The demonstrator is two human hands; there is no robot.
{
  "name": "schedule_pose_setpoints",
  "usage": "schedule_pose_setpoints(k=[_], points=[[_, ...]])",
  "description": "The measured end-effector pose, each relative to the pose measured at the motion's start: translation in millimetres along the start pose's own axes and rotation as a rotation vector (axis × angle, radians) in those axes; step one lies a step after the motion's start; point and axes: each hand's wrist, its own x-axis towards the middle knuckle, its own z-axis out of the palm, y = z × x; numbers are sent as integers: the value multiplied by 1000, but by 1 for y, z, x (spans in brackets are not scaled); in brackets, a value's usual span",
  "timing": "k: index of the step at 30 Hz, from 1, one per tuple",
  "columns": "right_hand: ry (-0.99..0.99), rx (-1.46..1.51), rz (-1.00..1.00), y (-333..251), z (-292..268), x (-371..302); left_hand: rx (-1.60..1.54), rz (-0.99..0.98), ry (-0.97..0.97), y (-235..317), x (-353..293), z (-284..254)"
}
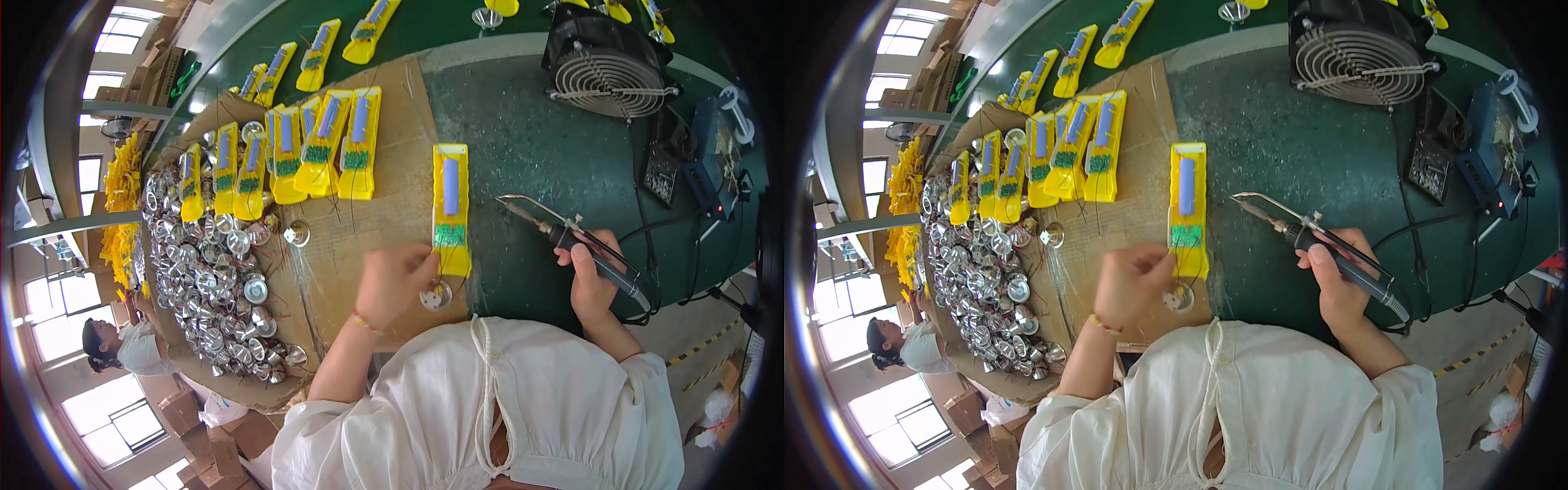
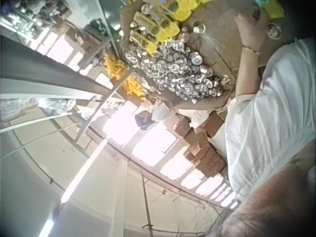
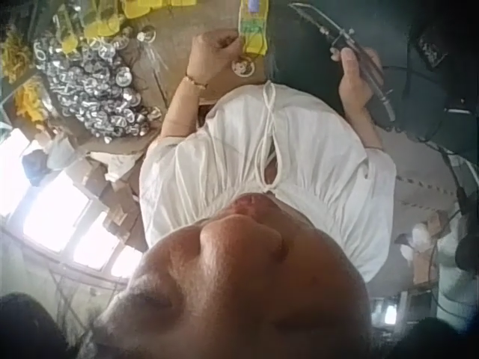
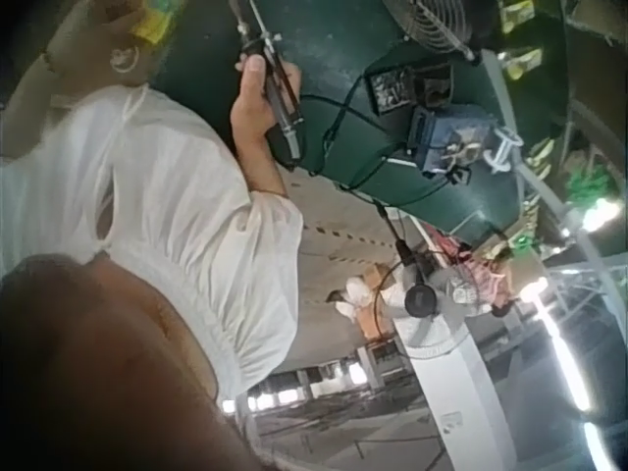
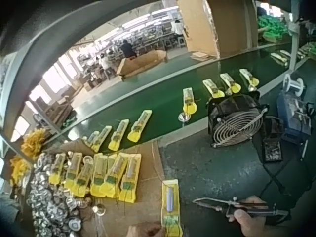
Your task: Assembling and soldering internal electronic components for yellow flashlight housings on a factory assembly line.
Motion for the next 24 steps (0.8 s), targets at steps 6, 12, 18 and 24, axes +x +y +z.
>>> schedule_pose_setpoints(k=[6,12,18,24], points=[[105,-14,68,6,-8,10,424,429,91,80,122,-6],[129,40,104,8,-6,5,802,431,794,148,267,-45],[101,42,131,4,-6,6,990,208,235,123,286,-78],[160,-21,73,6,-11,9,693,379,236,98,137,1]])
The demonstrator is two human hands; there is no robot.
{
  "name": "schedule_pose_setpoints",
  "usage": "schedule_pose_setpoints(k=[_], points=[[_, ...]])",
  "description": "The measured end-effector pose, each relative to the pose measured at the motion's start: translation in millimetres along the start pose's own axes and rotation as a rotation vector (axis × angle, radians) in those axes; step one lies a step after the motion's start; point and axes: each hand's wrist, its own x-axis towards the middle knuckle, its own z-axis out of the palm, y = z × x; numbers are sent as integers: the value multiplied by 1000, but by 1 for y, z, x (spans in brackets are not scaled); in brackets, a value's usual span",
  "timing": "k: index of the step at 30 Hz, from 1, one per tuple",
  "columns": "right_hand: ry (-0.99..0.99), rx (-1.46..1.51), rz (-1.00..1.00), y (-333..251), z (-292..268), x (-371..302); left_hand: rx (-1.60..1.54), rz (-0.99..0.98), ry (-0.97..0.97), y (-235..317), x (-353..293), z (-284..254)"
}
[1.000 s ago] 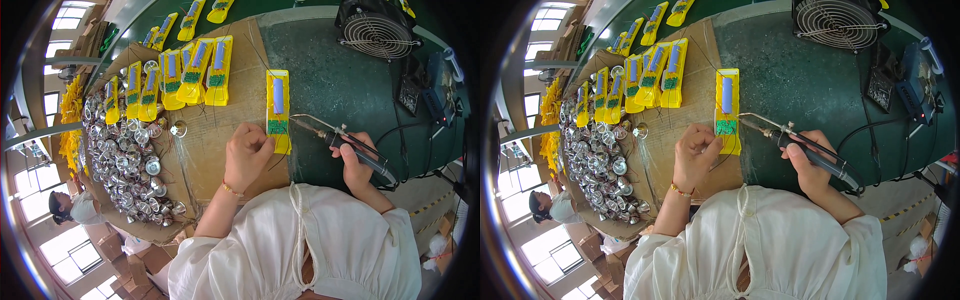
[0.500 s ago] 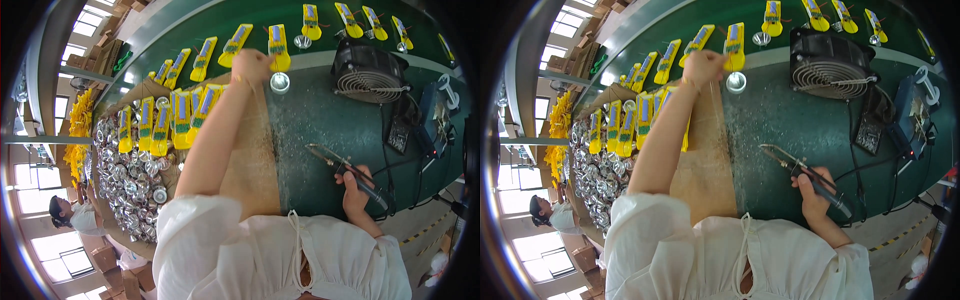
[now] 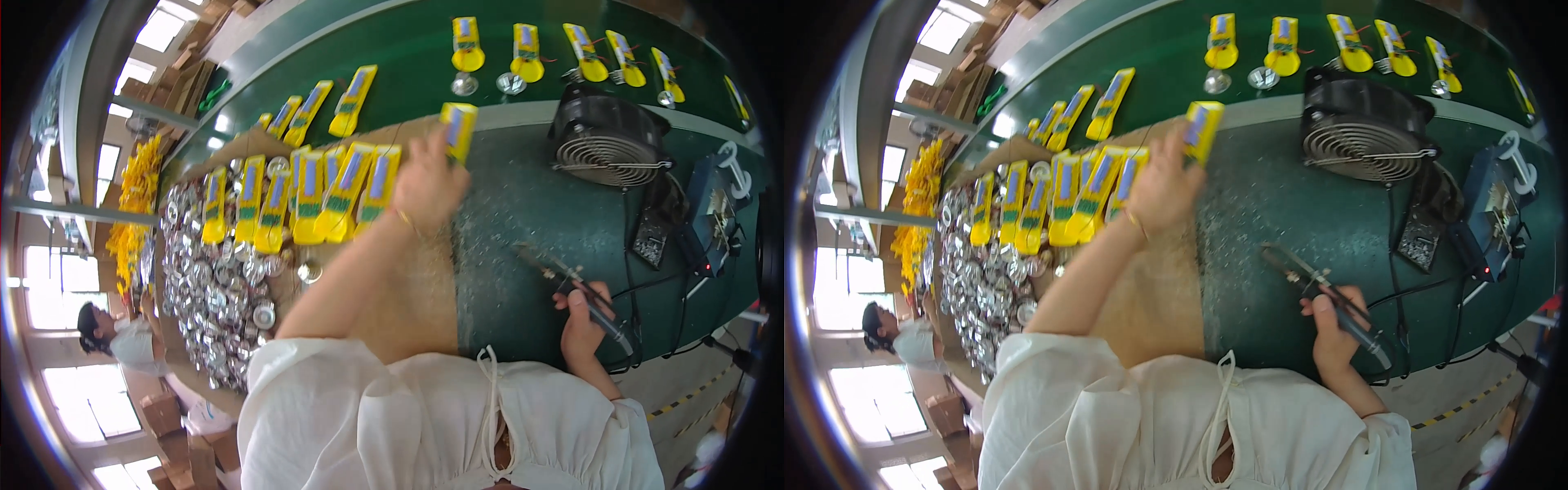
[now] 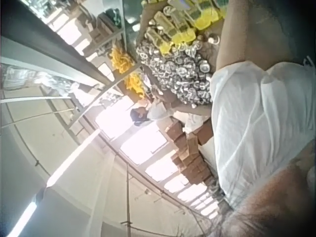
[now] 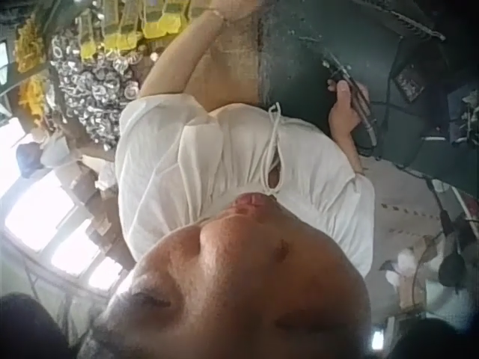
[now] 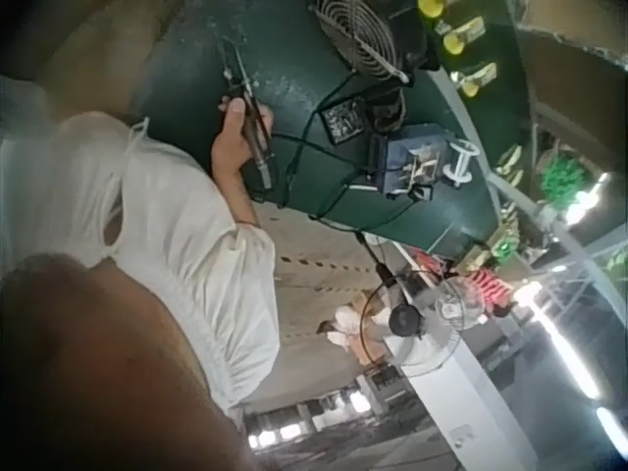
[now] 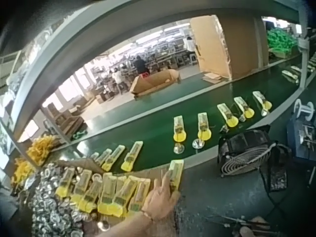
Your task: Assembling and soldering internal electronic components for yellow flashlight housings on a factory assembly line.
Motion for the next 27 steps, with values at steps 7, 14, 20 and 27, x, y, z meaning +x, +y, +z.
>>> schedule_pose_setpoints(k=[7,14,20,27], points=[[16,-30,-132,-2,4,1,-287,38,185,9,-133,31],[-15,-88,-190,-4,-1,-7,37,-313,533,-107,-190,-26],[-102,-56,-165,-5,10,-21,203,-589,366,-169,-192,-37],[-85,-83,-161,-11,5,-30,-290,24,381,-92,-199,-6]])
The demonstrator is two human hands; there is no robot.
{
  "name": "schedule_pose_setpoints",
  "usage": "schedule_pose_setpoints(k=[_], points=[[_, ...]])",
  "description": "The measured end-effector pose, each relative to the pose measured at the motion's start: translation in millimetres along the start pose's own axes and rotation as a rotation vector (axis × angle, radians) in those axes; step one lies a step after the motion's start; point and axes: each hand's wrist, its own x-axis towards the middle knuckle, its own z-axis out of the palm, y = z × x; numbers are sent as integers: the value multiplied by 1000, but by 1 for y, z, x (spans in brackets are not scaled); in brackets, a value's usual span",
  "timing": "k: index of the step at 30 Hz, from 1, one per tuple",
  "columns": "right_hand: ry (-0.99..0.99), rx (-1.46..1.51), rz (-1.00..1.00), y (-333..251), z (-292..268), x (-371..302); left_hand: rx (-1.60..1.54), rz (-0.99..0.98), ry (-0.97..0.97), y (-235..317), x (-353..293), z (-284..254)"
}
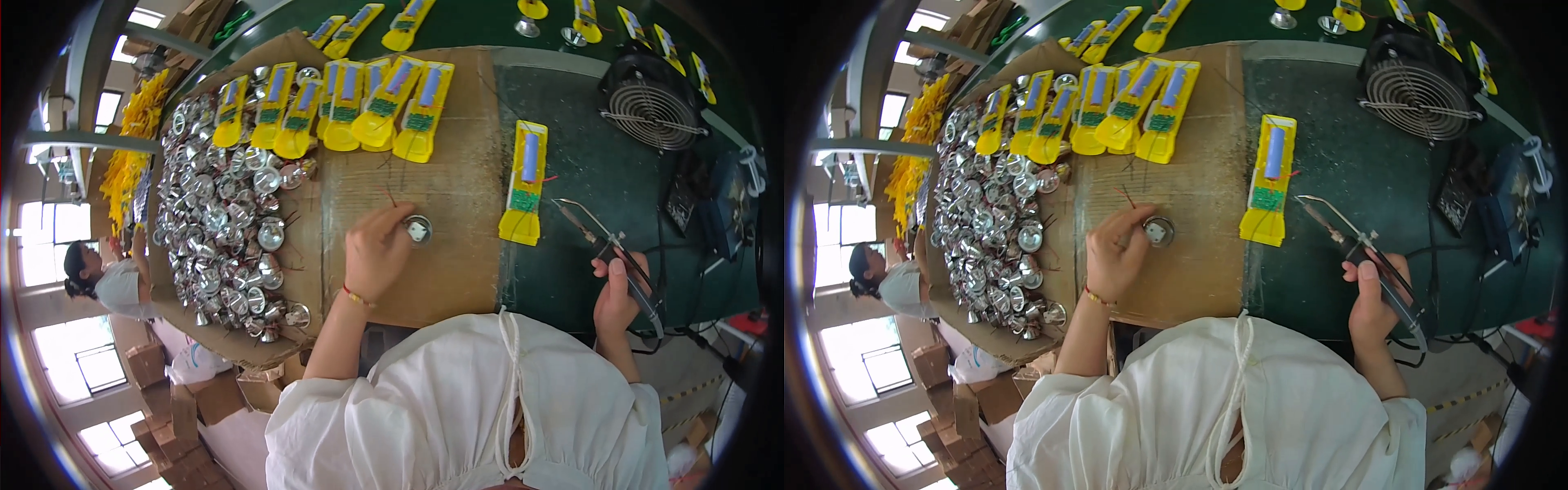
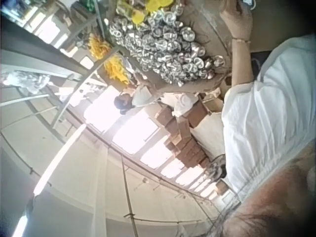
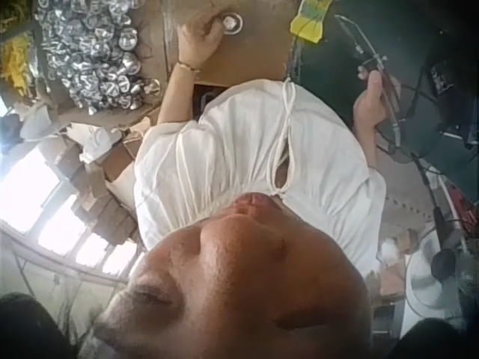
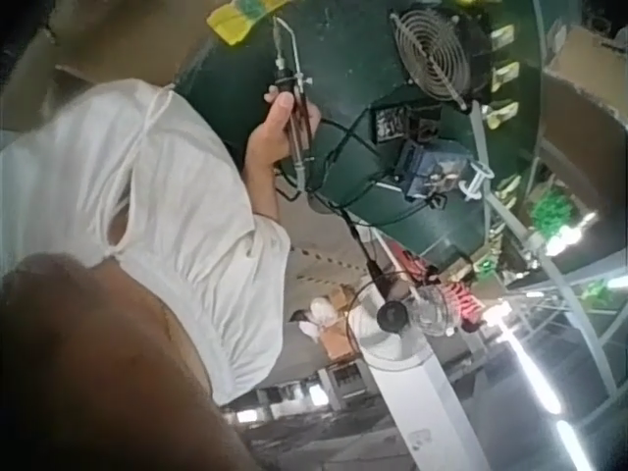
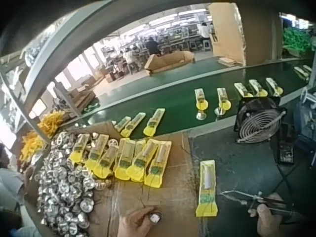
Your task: Assembling and soldering internal electronic components for yellow flashlight housings on a factory assembly line.
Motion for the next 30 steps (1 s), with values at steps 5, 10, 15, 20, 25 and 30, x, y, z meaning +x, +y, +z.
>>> schedule_pose_setpoints(k=[5,10,15,20,25,30], points=[[-57,0,21,-7,2,-9,-366,-311,-233,40,2,32],[-226,-70,-38,-11,-1,-10,-562,-359,-231,52,4,50],[-254,-112,-22,-10,-1,-6,-727,-543,-325,53,9,58],[-276,-179,-34,-12,0,0,-315,-252,-175,62,10,73],[-246,-205,-20,-10,6,6,-132,-53,-163,62,12,78],[-279,-219,18,-10,6,8,-109,-33,-161,61,12,80]])
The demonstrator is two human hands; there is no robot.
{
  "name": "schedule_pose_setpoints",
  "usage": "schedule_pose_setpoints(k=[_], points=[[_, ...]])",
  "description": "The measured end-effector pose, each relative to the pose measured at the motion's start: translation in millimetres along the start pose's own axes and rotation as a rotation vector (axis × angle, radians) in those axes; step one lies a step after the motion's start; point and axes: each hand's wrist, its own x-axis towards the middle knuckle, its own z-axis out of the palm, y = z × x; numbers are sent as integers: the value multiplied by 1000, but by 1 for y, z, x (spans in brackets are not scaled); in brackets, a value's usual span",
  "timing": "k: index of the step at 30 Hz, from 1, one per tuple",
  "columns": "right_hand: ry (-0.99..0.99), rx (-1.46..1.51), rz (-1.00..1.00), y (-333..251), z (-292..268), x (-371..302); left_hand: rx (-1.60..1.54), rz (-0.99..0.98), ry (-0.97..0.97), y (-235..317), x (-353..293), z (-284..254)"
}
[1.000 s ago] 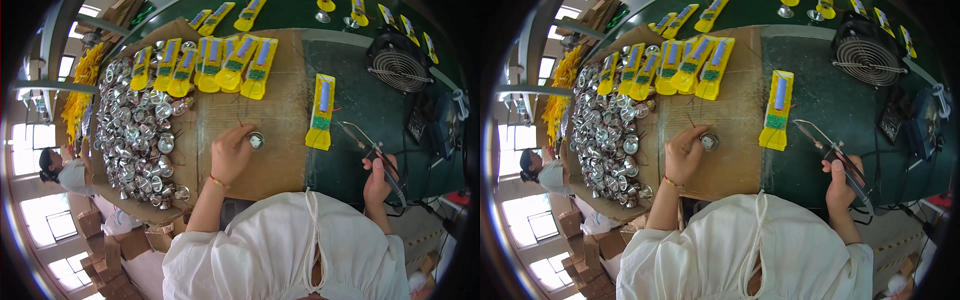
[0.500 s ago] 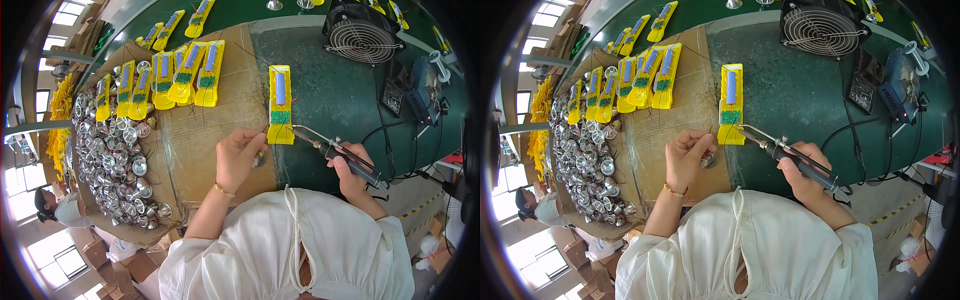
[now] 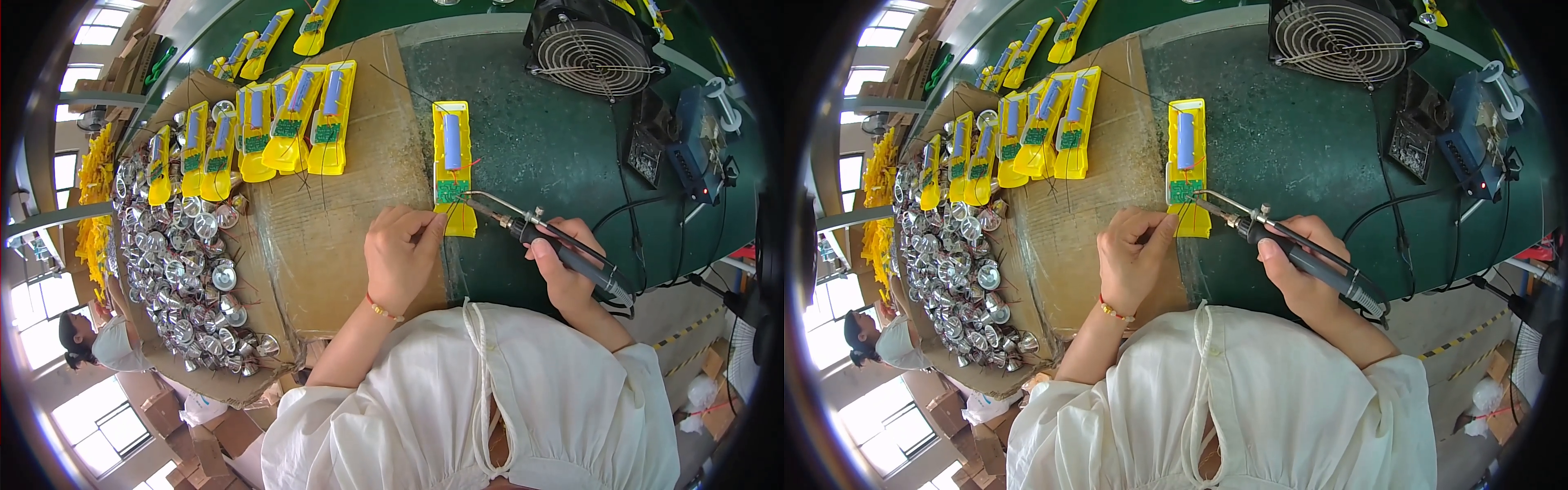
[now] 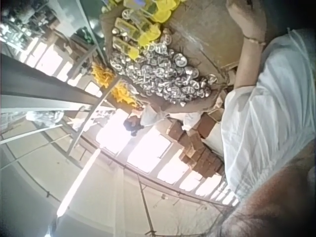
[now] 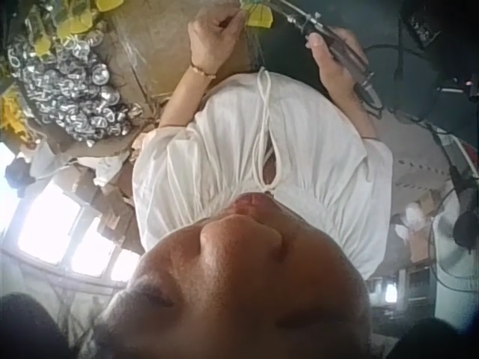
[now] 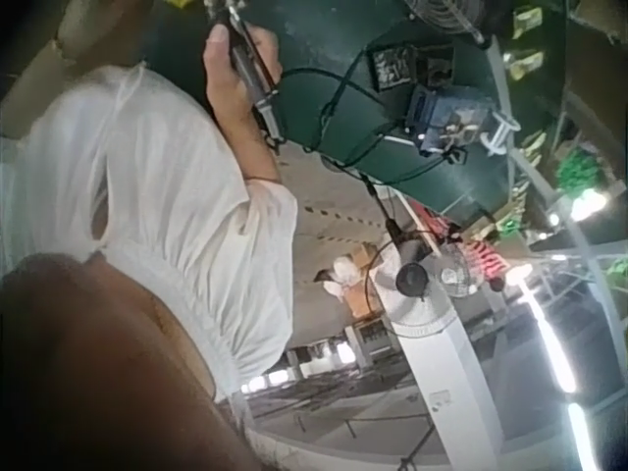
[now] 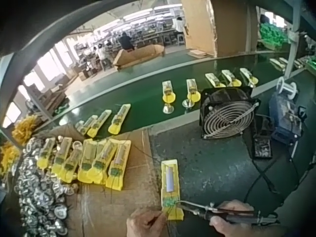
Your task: Assembling and soldering internal electronic components for yellow flashlight housings on a factory assembly line.
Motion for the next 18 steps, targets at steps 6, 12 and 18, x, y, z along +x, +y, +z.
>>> schedule_pose_setpoints(k=[6,12,18], points=[[60,23,7,1,4,3,-55,-46,20,0,1,2],[60,48,11,-1,3,2,-99,-109,37,-1,0,0],[49,34,13,1,3,2,3,-72,13,6,0,-8]])
